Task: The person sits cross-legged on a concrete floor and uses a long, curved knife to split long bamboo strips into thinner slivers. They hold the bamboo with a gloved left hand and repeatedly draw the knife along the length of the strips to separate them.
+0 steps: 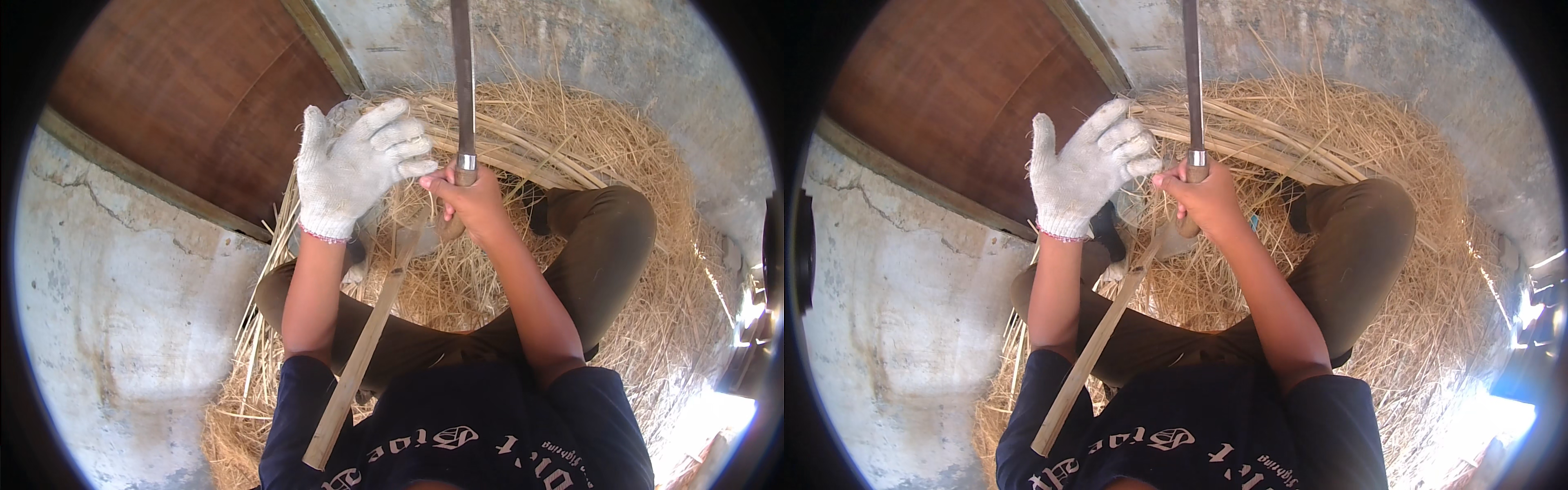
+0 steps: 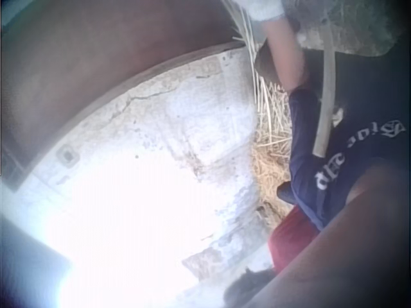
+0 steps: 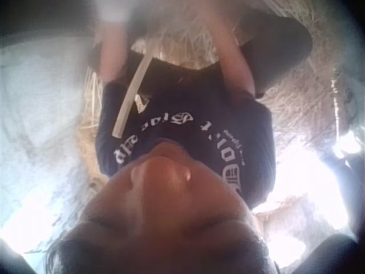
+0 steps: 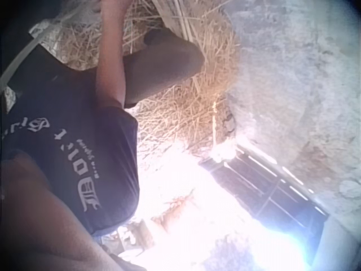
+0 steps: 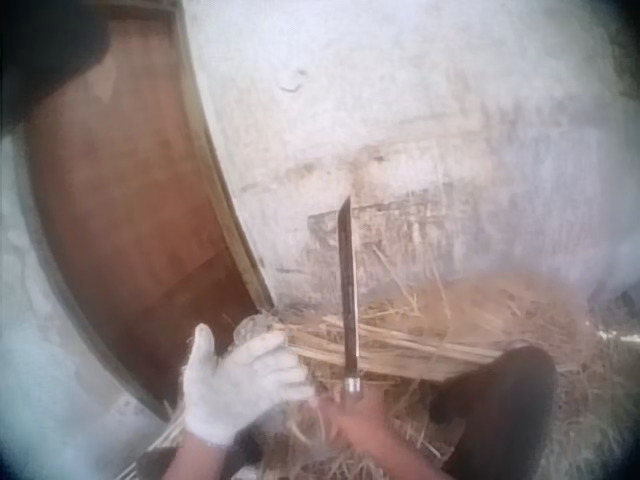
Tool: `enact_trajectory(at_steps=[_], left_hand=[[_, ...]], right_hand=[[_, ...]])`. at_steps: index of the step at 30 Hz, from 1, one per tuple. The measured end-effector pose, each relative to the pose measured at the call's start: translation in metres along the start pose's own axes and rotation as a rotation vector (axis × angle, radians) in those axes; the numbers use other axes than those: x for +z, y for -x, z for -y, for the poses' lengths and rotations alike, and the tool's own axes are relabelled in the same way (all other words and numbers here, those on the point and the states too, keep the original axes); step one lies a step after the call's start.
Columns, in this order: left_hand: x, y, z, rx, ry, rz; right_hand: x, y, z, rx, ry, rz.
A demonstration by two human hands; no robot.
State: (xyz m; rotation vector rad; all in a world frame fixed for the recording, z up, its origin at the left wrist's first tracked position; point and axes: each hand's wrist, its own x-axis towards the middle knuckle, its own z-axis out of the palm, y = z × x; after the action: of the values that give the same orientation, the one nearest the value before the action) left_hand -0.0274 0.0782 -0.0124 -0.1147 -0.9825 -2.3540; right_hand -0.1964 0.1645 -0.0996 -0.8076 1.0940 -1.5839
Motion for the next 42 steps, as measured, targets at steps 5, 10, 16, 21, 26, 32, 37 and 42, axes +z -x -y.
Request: enact_trajectory(at_steps=[5,10,16,21,26,32,37,42], left_hand=[[-0.004,0.009,-0.021,-0.015,-0.135,-0.064],[0.007,0.015,-0.024,0.04,-0.004,-0.002],[-0.009,0.018,-0.02,-0.075,-0.019,0.013],[-0.01,0.015,-0.007,-0.123,0.022,-0.111],[-0.015,0.009,0.0,-0.177,-0.049,-0.073],[-0.009,0.004,0.003,-0.206,-0.276,-0.118],[-0.003,0.005,0.008,-0.163,-0.139,-0.07],[-0.015,0.005,0.002,-0.111,-0.211,-0.067]], right_hand=[[-0.014,-0.008,0.011,-0.052,0.107,-0.238],[-0.054,-0.025,0.013,-0.109,0.242,-0.58],[-0.039,-0.011,0.031,-0.023,-0.137,-0.047],[-0.003,0.01,0.027,-0.072,-0.048,0.23],[0.013,0.026,0.017,-0.042,0.259,0.143],[0.013,0.026,0.008,-0.345,0.287,-0.05],[0.008,0.029,0.023,-0.145,0.036,0.024],[-0.002,0.023,0.041,-0.124,-0.156,-0.05]])
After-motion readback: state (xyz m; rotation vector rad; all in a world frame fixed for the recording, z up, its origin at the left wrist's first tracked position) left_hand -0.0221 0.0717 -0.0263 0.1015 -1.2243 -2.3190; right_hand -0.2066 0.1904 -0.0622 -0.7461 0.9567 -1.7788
